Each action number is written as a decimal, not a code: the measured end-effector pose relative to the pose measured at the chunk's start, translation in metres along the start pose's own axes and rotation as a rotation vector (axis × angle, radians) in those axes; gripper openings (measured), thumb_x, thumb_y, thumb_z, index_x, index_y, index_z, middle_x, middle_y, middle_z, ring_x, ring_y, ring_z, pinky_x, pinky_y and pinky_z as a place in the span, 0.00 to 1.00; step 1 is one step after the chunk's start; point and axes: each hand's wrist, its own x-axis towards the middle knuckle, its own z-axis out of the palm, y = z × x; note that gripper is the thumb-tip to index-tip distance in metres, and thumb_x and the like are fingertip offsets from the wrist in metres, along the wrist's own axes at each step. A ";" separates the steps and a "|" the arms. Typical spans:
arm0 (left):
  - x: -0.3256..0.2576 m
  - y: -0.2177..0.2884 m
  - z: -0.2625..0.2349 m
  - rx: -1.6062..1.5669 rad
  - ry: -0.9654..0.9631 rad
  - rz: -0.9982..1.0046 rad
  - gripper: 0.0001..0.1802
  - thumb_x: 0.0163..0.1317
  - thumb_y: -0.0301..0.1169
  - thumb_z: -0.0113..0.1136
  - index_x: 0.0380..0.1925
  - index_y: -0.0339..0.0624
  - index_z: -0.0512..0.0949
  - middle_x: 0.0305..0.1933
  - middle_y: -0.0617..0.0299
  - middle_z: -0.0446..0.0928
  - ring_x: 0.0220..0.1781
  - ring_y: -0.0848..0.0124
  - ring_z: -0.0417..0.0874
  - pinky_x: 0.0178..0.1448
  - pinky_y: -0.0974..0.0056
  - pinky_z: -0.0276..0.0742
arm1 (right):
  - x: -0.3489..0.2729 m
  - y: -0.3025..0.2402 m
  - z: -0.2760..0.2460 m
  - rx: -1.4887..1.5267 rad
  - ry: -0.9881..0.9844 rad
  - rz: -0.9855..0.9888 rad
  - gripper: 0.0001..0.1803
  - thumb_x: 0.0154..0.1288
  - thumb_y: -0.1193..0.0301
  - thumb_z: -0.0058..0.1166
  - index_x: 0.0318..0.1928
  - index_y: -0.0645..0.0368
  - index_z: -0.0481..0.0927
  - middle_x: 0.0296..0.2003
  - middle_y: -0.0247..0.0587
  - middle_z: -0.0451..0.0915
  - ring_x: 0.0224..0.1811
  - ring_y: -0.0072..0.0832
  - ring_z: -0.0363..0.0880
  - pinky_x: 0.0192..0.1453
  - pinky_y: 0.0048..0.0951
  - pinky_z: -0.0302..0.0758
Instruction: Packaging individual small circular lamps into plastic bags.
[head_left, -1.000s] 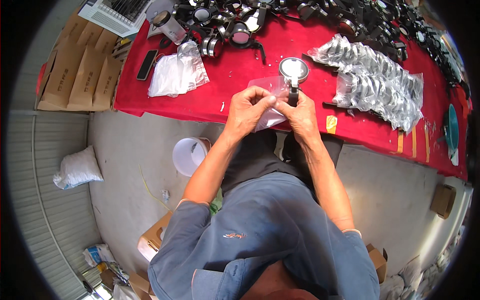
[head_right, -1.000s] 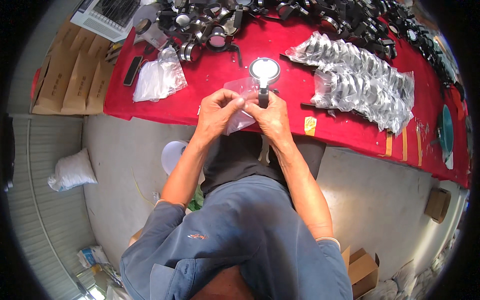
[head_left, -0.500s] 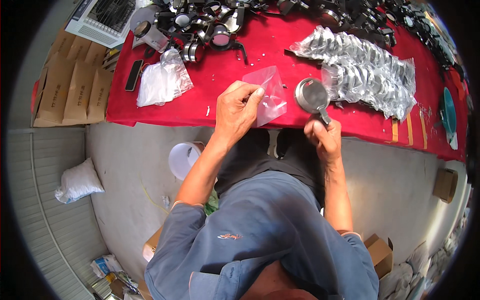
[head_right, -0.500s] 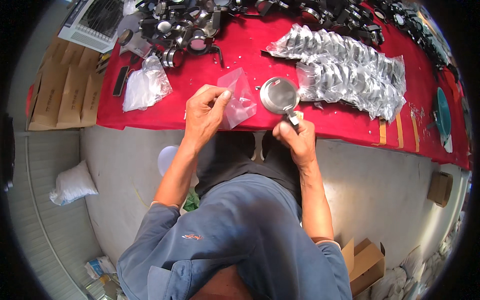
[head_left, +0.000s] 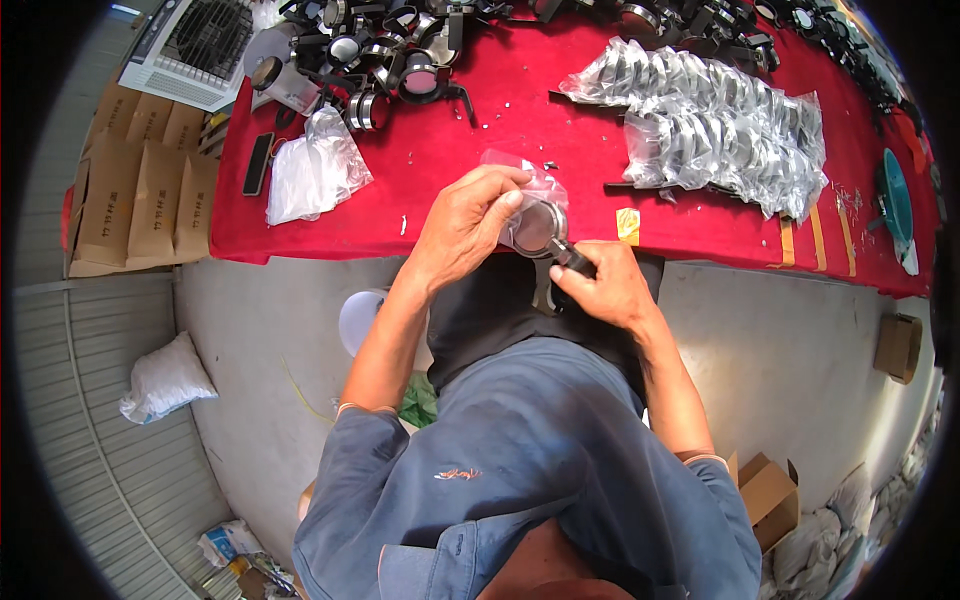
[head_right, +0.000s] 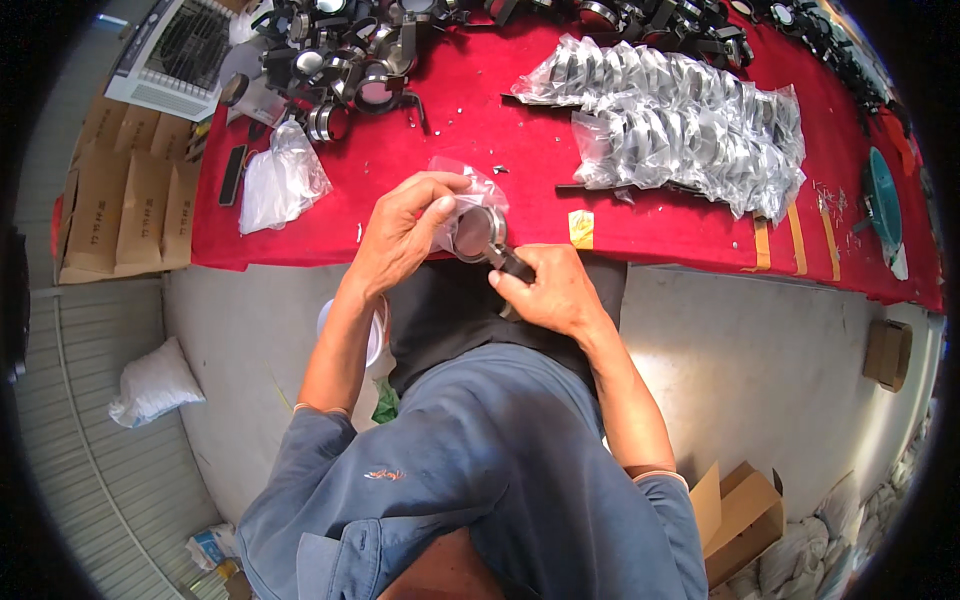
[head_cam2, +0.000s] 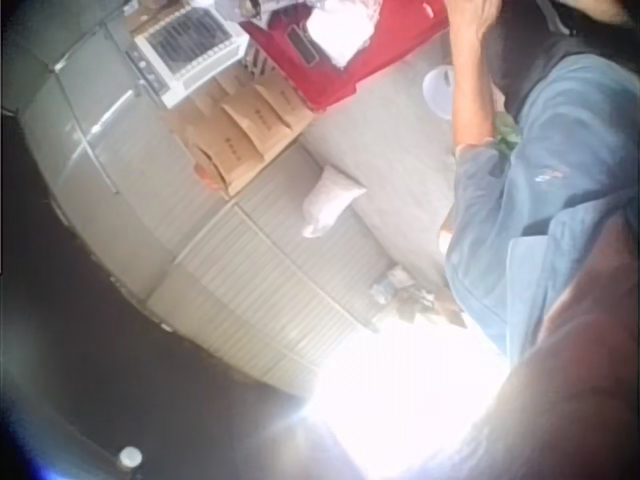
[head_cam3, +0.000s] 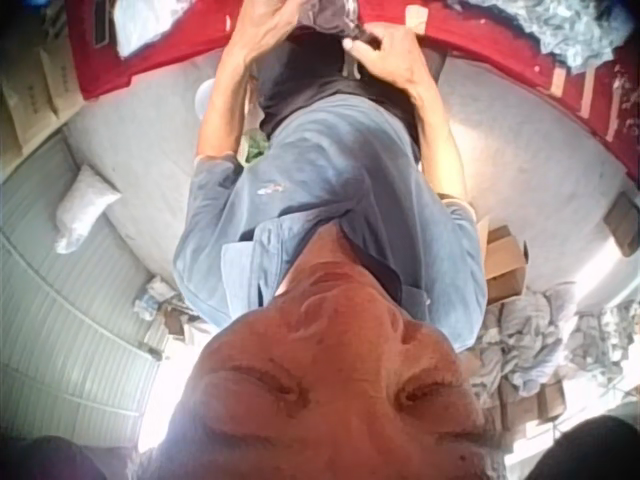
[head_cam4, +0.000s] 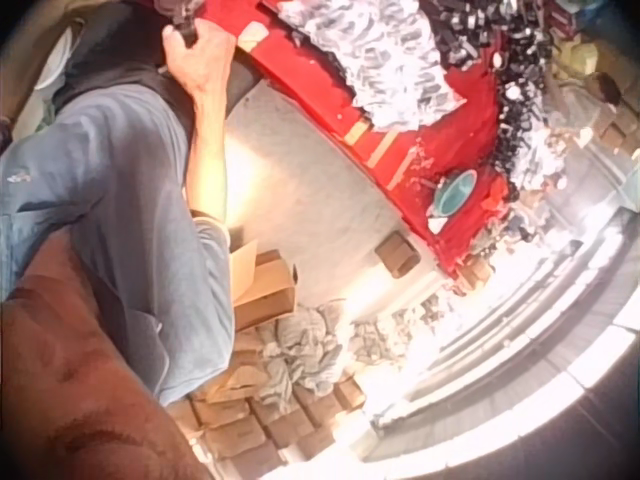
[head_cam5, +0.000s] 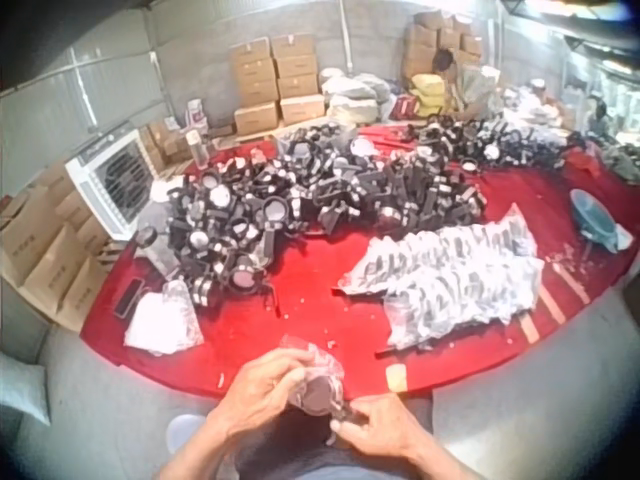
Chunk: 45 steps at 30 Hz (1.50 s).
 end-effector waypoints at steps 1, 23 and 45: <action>0.000 -0.001 0.001 0.000 0.001 0.000 0.09 0.76 0.28 0.59 0.40 0.32 0.81 0.52 0.49 0.85 0.52 0.59 0.86 0.58 0.59 0.80 | 0.000 -0.003 0.002 -0.026 0.000 -0.046 0.16 0.61 0.65 0.68 0.29 0.66 0.82 0.21 0.50 0.78 0.22 0.38 0.78 0.31 0.40 0.73; -0.023 0.001 0.034 0.115 0.168 0.174 0.08 0.71 0.29 0.64 0.36 0.36 0.85 0.72 0.44 0.77 0.81 0.43 0.67 0.82 0.46 0.61 | 0.031 0.008 0.031 0.030 0.262 -0.194 0.17 0.68 0.70 0.64 0.55 0.61 0.83 0.45 0.57 0.86 0.49 0.56 0.87 0.53 0.47 0.82; -0.011 -0.017 0.075 -0.294 0.182 -0.170 0.18 0.70 0.27 0.65 0.57 0.33 0.74 0.50 0.56 0.83 0.52 0.71 0.83 0.56 0.62 0.80 | 0.029 0.014 0.036 0.134 0.308 -0.277 0.24 0.66 0.78 0.50 0.62 0.69 0.73 0.52 0.68 0.80 0.56 0.65 0.79 0.61 0.53 0.78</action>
